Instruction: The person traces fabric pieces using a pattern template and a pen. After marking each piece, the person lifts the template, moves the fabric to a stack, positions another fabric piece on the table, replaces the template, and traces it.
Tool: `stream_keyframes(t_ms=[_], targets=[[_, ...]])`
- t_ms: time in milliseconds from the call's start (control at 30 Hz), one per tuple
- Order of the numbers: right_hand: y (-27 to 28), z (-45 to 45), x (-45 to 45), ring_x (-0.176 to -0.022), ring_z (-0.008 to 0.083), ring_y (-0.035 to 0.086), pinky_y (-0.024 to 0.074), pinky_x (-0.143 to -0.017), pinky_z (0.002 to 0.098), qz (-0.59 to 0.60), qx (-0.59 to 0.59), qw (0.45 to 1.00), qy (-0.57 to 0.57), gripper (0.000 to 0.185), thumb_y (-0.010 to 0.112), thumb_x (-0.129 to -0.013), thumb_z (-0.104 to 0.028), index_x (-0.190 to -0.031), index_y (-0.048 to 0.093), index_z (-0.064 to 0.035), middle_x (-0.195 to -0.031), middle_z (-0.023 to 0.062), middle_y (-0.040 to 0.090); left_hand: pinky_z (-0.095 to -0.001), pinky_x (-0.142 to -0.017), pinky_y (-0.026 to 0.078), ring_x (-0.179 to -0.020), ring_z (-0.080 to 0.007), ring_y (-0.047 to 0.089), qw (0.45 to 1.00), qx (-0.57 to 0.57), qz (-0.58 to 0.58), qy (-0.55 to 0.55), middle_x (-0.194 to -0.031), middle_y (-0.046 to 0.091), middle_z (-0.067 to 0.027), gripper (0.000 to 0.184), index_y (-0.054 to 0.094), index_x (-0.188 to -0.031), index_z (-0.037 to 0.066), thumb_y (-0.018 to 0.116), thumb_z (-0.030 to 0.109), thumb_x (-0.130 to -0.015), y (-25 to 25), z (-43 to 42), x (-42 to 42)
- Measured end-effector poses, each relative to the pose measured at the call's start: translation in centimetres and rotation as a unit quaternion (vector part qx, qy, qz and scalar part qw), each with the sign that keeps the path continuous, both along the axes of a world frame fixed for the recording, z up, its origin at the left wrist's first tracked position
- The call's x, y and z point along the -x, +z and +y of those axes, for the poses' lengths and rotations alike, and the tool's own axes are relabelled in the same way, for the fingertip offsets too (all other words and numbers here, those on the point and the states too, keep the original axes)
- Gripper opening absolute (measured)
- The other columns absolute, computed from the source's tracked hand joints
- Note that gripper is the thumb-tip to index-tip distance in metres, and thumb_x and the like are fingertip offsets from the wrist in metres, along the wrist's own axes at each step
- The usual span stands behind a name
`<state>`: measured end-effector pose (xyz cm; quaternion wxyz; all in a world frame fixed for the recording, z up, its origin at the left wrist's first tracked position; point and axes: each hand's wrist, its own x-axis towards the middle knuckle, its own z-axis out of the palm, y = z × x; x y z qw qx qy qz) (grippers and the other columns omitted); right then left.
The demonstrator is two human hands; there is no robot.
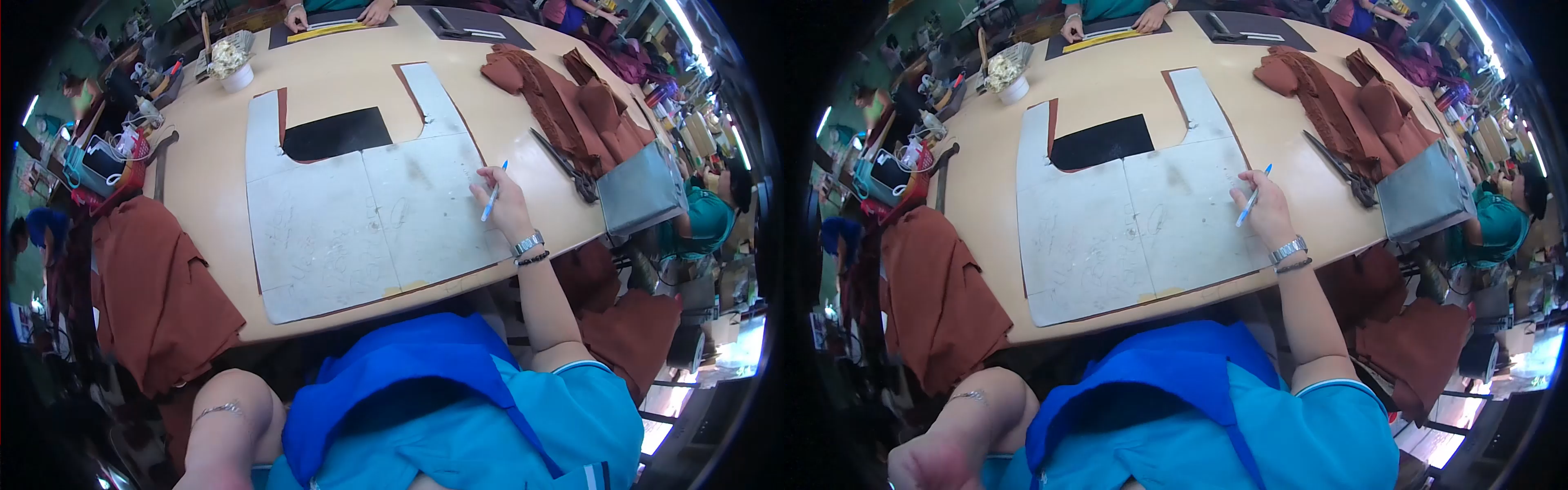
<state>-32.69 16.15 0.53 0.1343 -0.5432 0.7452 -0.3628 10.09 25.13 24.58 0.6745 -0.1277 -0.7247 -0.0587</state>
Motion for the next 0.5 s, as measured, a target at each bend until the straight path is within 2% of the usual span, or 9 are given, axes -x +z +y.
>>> stream_keyframes(t_ms=[33,100,167,200,233,267,367,400,500], targets=[[-0.2,0.2,0.1,-0.079,0.0223,0.062,0.0503,-0.075,0.0321,0.0,0.002,1.0,-0.004,0.034,0.076,-0.081,-0.019,-0.108,0.062,-0.002,-0.086,0.0127,0.063,-0.017,-0.057,0.041,-0.056,-0.0034,0.051,0.994,0.049,0.098,0.014,-0.059,0.048,0.0066,0.019,0.049,-0.07,0.015,0.059,0.018,-0.086,-2.3,-0.7,-0.5],[-0.7,0.1,0.6,-0.078,0.0199,0.06,0.0499,-0.074,0.0316,-0.003,0.013,1.0,-0.011,0.035,0.077,-0.081,-0.019,-0.109,0.063,-0.0025,-0.086,0.0101,0.062,-0.0217,-0.059,0.045,-0.058,-0.0102,0.056,0.993,0.026,0.072,0.088,-0.062,0.054,-0.0001,0.024,0.053,-0.075,0.011,0.058,0.031,-0.088,-6.0,-2.4,0.2],[-1.7,-0.3,1.3,-0.08,0.0173,0.061,0.0503,-0.074,0.0303,-0.032,0.025,0.999,-0.003,0.035,0.076,-0.082,-0.019,-0.11,0.062,-0.0019,-0.09,0.0085,0.064,-0.0317,-0.065,0.047,-0.066,-0.0209,0.059,0.955,-0.117,-0.178,0.207,-0.073,0.06,-0.0089,0.04,0.058,-0.096,0.005,0.057,0.045,-0.09,-8.4,-5.1,2.2],[-2.0,-0.5,1.7,-0.08,0.016,0.061,0.0505,-0.075,0.0297,-0.048,0.03,0.998,0.001,0.036,0.076,-0.083,-0.019,-0.111,0.062,-0.0016,-0.092,0.0076,0.065,-0.0389,-0.075,0.047,-0.079,-0.0284,0.06,0.911,-0.177,-0.259,0.268,-0.087,0.062,-0.0136,0.053,0.056,-0.108,0.003,0.058,0.052,-0.088,-12.4,-7.7,2.8],[-2.1,-0.8,2.0,-0.082,0.0154,0.062,0.0509,-0.075,0.0293,-0.122,0.028,0.992,0.002,0.036,0.076,-0.084,-0.019,-0.112,0.062,-0.0014,-0.094,0.0072,0.065,-0.0461,-0.084,0.047,-0.092,-0.0359,0.06,0.849,-0.221,-0.346,0.332,-0.102,0.064,-0.0183,0.068,0.055,-0.121,0.0,0.059,0.059,-0.086,-16.4,-10.2,3.3],[-2.0,-1.2,2.6,-0.083,0.0148,0.062,0.0514,-0.076,0.0288,-0.194,0.023,0.981,0.005,0.037,0.076,-0.084,-0.019,-0.113,0.061,-0.0012,-0.096,0.0068,0.065,-0.0559,-0.102,0.035,-0.125,-0.0418,0.045,0.769,-0.325,-0.425,0.35,-0.135,0.05,-0.0209,0.076,0.05,-0.134,0.004,0.063,0.059,-0.083,-17.0,-10.7,4.9],[-0.8,-2.0,3.6,-0.086,0.014,0.064,0.0527,-0.077,0.028,-0.423,0.019,0.906,-0.006,0.041,0.075,-0.086,-0.021,-0.118,0.06,-0.0003,-0.101,0.0069,0.066,-0.0656,-0.109,0.02,-0.141,-0.0442,0.024,0.597,-0.357,-0.545,0.468,-0.152,0.03,-0.0222,0.083,0.042,-0.145,0.012,0.064,0.06,-0.081,-24.2,-11.2,3.9],[-0.1,-2.0,3.5,-0.087,0.0139,0.064,0.0532,-0.077,0.0278,-0.498,0.018,0.867,-0.014,0.042,0.074,-0.087,-0.022,-0.12,0.059,0.0,-0.102,0.0072,0.066,-0.0677,-0.111,0.013,-0.145,-0.0438,0.016,0.584,-0.393,-0.543,0.457,-0.157,0.02,-0.0207,0.085,0.038,-0.148,0.015,0.064,0.059,-0.081,-24.7,-11.1,4.0],[2.6,-1.2,3.0,-0.091,0.0132,0.064,0.0528,-0.078,0.0277,-0.544,-0.058,0.837,0.01,0.044,0.072,-0.088,-0.025,-0.122,0.059,-0.0004,-0.102,0.0068,0.067,-0.0691,-0.109,0.018,-0.144,-0.0413,0.021,0.574,-0.376,-0.548,0.478,-0.154,0.028,-0.0211,0.081,0.037,-0.148,0.014,0.059,0.06,-0.085,-24.3,-10.7,4.7]])
